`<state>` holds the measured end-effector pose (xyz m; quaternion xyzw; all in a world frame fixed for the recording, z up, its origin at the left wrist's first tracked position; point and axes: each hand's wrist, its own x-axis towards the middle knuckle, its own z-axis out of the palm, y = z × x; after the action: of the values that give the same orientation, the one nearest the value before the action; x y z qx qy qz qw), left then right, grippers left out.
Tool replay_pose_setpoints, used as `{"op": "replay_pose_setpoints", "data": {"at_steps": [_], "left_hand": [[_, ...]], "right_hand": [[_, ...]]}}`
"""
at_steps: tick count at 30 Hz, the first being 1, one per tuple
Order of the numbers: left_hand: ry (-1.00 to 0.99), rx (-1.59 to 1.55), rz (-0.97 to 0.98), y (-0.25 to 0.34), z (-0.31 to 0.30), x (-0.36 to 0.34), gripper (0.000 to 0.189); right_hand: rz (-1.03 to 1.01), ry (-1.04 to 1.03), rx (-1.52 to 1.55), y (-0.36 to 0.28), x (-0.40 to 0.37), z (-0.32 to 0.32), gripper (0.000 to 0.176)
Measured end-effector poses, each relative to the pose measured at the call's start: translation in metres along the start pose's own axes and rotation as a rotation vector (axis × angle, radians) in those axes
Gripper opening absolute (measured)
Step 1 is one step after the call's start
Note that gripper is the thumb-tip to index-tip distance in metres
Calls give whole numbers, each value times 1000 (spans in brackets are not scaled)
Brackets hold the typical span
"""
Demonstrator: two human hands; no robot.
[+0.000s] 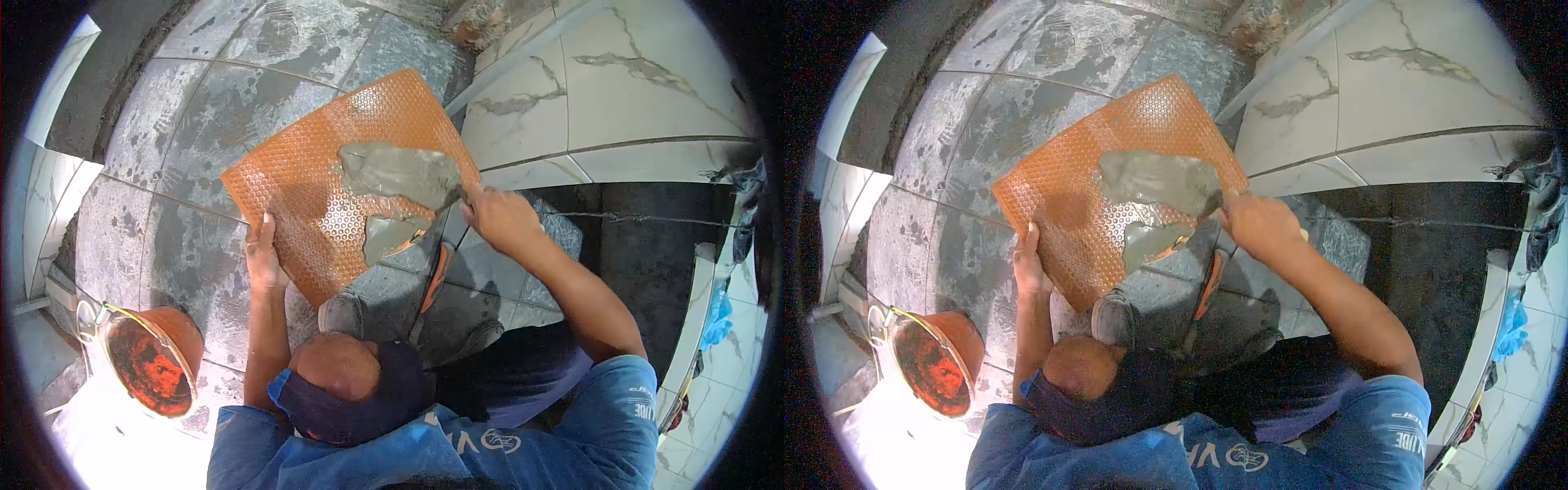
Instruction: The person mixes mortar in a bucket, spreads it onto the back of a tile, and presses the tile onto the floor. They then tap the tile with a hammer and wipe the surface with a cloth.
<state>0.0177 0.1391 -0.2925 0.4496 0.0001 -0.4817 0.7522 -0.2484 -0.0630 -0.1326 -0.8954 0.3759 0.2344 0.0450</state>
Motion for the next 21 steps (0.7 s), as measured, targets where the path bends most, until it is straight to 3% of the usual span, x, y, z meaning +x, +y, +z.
{"op": "replay_pose_setpoints", "data": {"at_steps": [3, 6, 8, 10, 12, 16, 19, 21], "left_hand": [[24, 15, -9, 0, 0, -3, 35], [16, -18, 11, -2, 0, -1, 36], [20, -17, -16, 0, 3, -2, 38], [17, -20, -16, -2, 1, 2, 38], [30, -15, -25, -4, -5, -2, 39], [14, -87, -23, -3, -3, 4, 45], [-14, -108, -42, -2, -3, -1, 49], [-11, -112, -45, 0, -3, 0, 49]], "right_hand": [[71, 48, 71, 9, 21, 15, 32], [-43, -64, 239, 4, 17, 18, 35], [-37, -317, 601, -18, -3, -12, 39], [-65, -229, 636, -11, -2, -10, 38], [179, -185, 745, -3, 4, -12, 38], [281, -276, 951, -18, 27, 2, 39], [220, -429, 1112, -52, 25, 15, 39], [-327, 29, 563, -63, 30, 28, 35]]}}
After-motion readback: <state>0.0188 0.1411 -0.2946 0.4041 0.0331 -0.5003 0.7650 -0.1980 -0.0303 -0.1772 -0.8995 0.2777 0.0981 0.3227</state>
